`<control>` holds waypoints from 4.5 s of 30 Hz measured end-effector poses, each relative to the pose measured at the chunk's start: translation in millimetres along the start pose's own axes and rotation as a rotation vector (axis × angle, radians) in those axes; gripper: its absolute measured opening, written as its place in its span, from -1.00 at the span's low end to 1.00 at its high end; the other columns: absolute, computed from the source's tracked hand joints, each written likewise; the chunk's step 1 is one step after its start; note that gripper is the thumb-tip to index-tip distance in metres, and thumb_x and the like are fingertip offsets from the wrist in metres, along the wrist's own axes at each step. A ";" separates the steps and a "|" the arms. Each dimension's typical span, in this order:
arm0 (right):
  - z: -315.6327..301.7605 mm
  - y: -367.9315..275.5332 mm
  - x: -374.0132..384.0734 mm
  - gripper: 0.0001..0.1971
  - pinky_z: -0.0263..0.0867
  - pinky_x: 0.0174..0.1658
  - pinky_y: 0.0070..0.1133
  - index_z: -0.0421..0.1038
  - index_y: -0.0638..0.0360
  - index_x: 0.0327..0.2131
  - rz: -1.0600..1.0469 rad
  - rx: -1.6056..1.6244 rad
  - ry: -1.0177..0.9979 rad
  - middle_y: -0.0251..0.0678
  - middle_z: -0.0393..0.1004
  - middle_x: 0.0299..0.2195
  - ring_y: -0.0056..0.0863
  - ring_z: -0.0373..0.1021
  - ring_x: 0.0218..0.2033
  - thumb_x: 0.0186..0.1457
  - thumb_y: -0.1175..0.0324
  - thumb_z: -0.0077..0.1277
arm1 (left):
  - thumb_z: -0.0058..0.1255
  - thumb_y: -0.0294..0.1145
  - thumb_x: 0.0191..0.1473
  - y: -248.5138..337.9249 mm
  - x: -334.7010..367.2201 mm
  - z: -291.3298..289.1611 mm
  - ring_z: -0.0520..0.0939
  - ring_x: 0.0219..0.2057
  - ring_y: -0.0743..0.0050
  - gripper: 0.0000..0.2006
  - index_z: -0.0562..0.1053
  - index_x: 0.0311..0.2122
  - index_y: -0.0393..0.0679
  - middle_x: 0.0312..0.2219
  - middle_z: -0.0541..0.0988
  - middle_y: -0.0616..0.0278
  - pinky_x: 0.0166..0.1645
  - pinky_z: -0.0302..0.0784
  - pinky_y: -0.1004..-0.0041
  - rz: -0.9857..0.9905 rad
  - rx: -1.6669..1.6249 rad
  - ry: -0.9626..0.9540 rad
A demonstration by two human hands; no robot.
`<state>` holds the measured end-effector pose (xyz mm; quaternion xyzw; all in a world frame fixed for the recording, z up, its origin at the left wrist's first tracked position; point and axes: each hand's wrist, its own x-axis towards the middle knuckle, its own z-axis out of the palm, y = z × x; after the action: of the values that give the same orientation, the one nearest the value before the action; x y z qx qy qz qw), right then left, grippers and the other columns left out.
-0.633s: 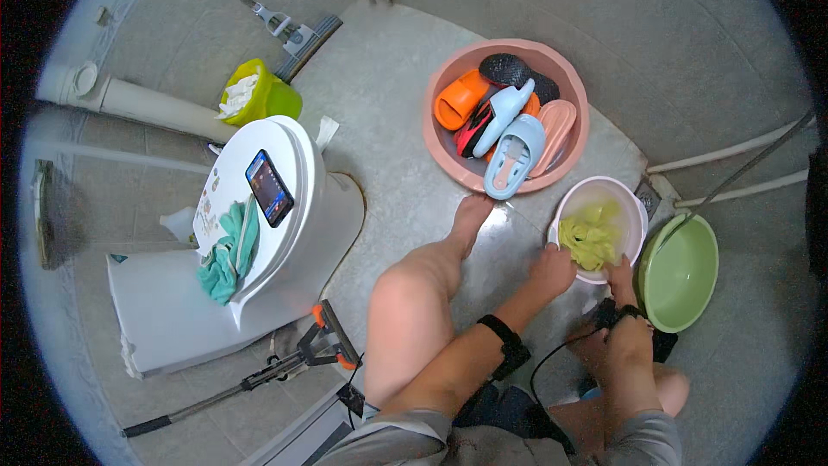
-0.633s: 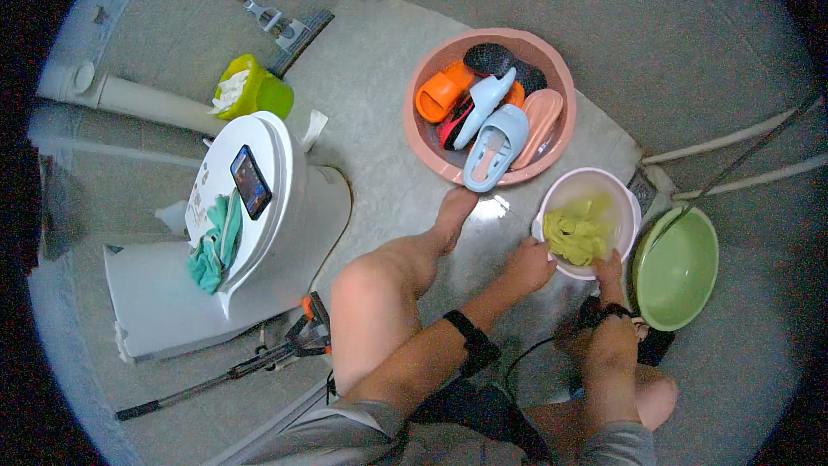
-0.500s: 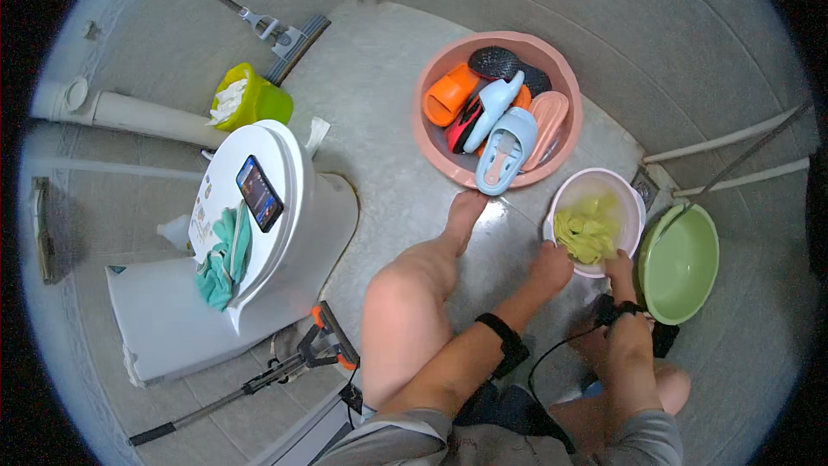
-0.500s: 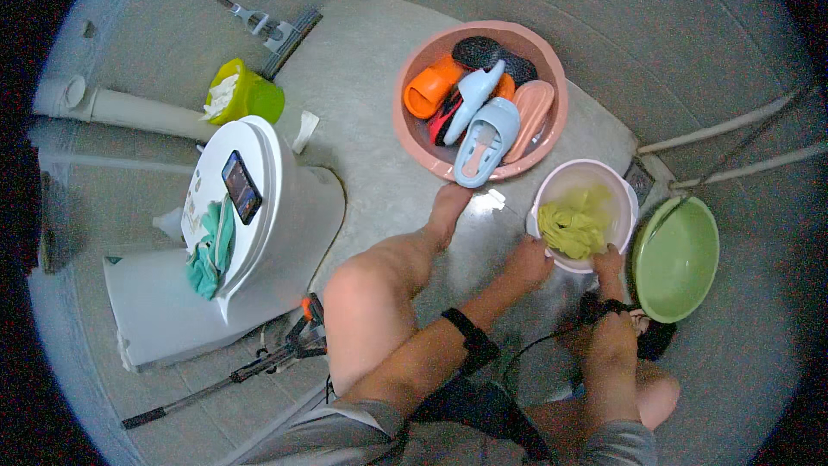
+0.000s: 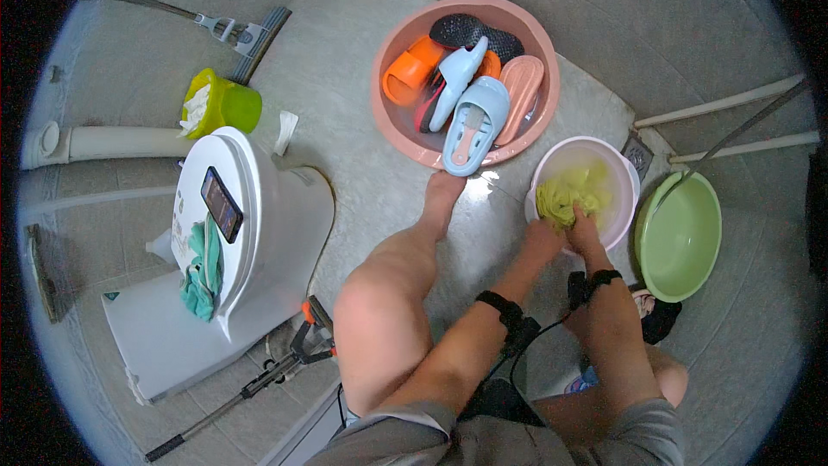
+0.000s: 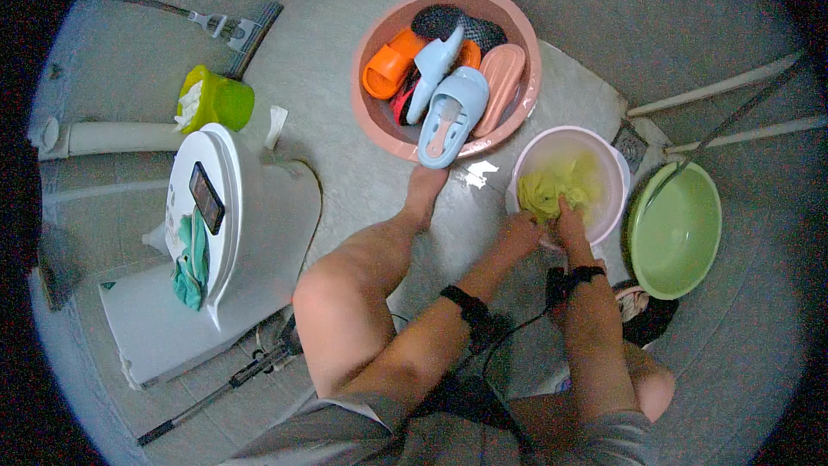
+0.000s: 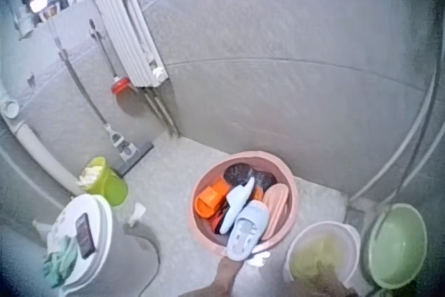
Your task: Manually scrubbing and rinsing items of clothing in plastic basins on a bathroom floor.
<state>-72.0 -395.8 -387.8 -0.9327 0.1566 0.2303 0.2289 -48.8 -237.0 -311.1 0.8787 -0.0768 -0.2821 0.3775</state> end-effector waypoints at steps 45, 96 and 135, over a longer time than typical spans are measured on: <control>-64.9 -51.6 -104.9 -0.38 0.14 0.05 -0.46 0.21 0.31 0.00 0.263 0.169 0.009 0.05 0.29 -0.06 -0.17 0.24 -0.01 -0.13 0.13 -0.03 | -0.40 0.06 0.08 -173.8 -223.4 -529.0 0.09 0.14 -0.09 -0.53 0.34 0.00 0.10 0.09 0.16 -0.10 0.10 -0.05 -0.16 -0.527 0.752 0.970; -3.7 -6.8 -83.3 -0.36 0.22 -0.56 -0.59 0.10 0.36 0.07 0.238 0.442 0.107 -0.12 0.42 -0.37 -0.51 0.31 -0.60 -0.14 0.33 -0.01 | -0.24 -0.17 -0.03 -163.2 -268.8 -476.1 0.27 0.00 -0.20 -0.55 0.38 -0.08 -0.24 -0.04 0.25 -0.31 0.08 0.10 0.09 -0.268 0.668 0.988; 26.4 22.0 -71.5 -0.45 0.22 -0.56 -0.61 0.07 0.33 0.08 0.241 0.413 -0.020 -0.01 0.34 -0.18 -0.53 0.30 -0.54 0.01 0.35 -0.06 | 0.14 -0.13 -0.21 -146.3 -166.9 -599.8 0.45 -0.54 0.37 -0.71 0.47 -0.55 -0.18 -0.53 0.51 0.22 -0.36 0.36 0.35 -0.731 -0.144 0.600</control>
<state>-150.6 -387.8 -380.6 -0.8384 0.3084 0.2284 0.3870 133.6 295.9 -7.9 0.8624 0.3694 -0.1351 0.3188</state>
